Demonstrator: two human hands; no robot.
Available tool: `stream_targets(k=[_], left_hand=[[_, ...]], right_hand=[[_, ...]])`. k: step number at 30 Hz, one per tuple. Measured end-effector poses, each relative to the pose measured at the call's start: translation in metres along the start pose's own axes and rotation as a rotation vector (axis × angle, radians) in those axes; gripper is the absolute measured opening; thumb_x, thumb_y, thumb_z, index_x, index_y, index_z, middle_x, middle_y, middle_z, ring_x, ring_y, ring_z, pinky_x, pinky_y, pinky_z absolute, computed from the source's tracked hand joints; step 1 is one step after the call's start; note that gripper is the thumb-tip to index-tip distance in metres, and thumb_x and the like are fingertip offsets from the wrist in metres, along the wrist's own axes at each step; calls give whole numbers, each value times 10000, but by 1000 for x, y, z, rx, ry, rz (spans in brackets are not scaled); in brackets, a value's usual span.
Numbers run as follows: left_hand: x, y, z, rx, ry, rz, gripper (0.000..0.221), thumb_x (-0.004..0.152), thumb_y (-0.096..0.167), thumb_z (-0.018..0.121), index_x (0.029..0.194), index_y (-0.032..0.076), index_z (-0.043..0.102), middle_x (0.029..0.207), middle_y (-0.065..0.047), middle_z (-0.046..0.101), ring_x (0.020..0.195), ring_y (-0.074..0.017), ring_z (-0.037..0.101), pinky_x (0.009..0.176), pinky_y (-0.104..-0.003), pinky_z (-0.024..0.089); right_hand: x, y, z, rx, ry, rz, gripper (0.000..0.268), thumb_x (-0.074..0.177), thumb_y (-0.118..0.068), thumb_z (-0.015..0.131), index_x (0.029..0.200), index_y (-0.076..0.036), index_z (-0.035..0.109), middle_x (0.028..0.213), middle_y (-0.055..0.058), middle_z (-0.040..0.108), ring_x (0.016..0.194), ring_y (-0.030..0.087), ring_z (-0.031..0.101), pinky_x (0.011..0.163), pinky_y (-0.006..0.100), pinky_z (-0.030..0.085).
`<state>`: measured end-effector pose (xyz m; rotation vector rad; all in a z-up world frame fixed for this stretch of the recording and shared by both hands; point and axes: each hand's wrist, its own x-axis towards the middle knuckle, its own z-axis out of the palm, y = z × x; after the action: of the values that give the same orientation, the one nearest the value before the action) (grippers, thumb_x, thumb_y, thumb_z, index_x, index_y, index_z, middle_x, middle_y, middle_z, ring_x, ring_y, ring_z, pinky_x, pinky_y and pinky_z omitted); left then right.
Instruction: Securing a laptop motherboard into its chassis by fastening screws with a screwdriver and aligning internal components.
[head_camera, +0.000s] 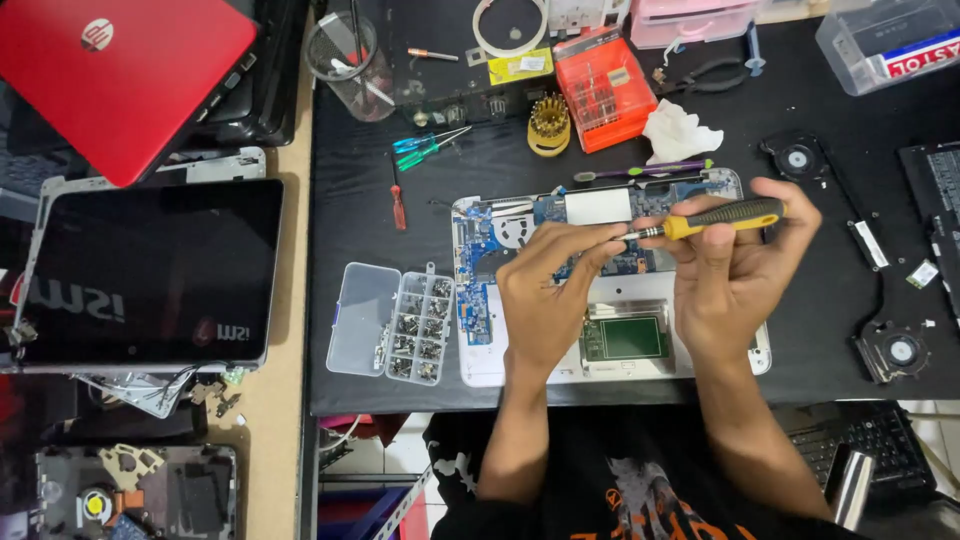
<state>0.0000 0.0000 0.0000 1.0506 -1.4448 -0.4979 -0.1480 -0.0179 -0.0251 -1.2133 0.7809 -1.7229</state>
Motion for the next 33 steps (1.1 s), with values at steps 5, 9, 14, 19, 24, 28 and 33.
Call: stream_targets(k=[5,9,14,19,24,28,33], left_hand=[[-4,-3,2,-38,17,44,123,981,72,741,1103,71,751,1022,-42,780,930,-201,731,861,-325,593],[-6,-1,1,-23,3,89,128,994,14,721,1116,48,740,1003,-68,786,910,-222,758,873,-347,566],[-13,-1,4,21,6,137,154,1014,-16,697,1148,55,722,992,-64,780,932,-228,745,874,-343,578],[-15,-3,6,59,19,196,149,976,-110,700,1049,13,741,1029,-76,770,911,-255,746,832,-360,605],[-21,-4,9,86,-8,257,206,968,-185,677,1057,-8,736,1074,-90,764,906,-257,740,840,-367,581],[-24,-5,12,123,-73,252,228,969,-32,780,1180,18,709,1092,-88,766,964,-227,720,892,-340,584],[-21,-2,6,180,-121,232,344,1029,99,759,1345,58,627,1244,-85,722,1090,-236,733,1002,-399,591]], right_hand=[[1,-26,16,-219,-28,-202,347,1168,-272,477,1390,-143,244,1083,265,576,800,410,699,788,476,654],[8,-38,11,-349,-188,-389,284,1165,-176,411,1356,-103,214,1035,323,592,742,410,704,746,443,635],[7,-45,9,-361,-224,-431,286,1149,-106,412,1350,-109,208,1003,328,553,801,378,669,841,548,673],[7,-41,3,-356,-175,-375,284,1138,-176,444,1284,-63,228,936,344,566,753,398,687,762,500,670],[1,-42,-5,-408,-81,-202,346,1135,-232,515,1253,6,292,991,264,560,827,326,732,644,318,634],[-3,-28,-27,-224,-70,-45,328,1156,-206,533,1326,-32,312,1008,246,609,934,316,723,744,395,693],[-5,-37,-31,-190,17,-6,352,1191,-274,518,1398,-99,294,1055,225,577,1001,261,683,802,380,674]])
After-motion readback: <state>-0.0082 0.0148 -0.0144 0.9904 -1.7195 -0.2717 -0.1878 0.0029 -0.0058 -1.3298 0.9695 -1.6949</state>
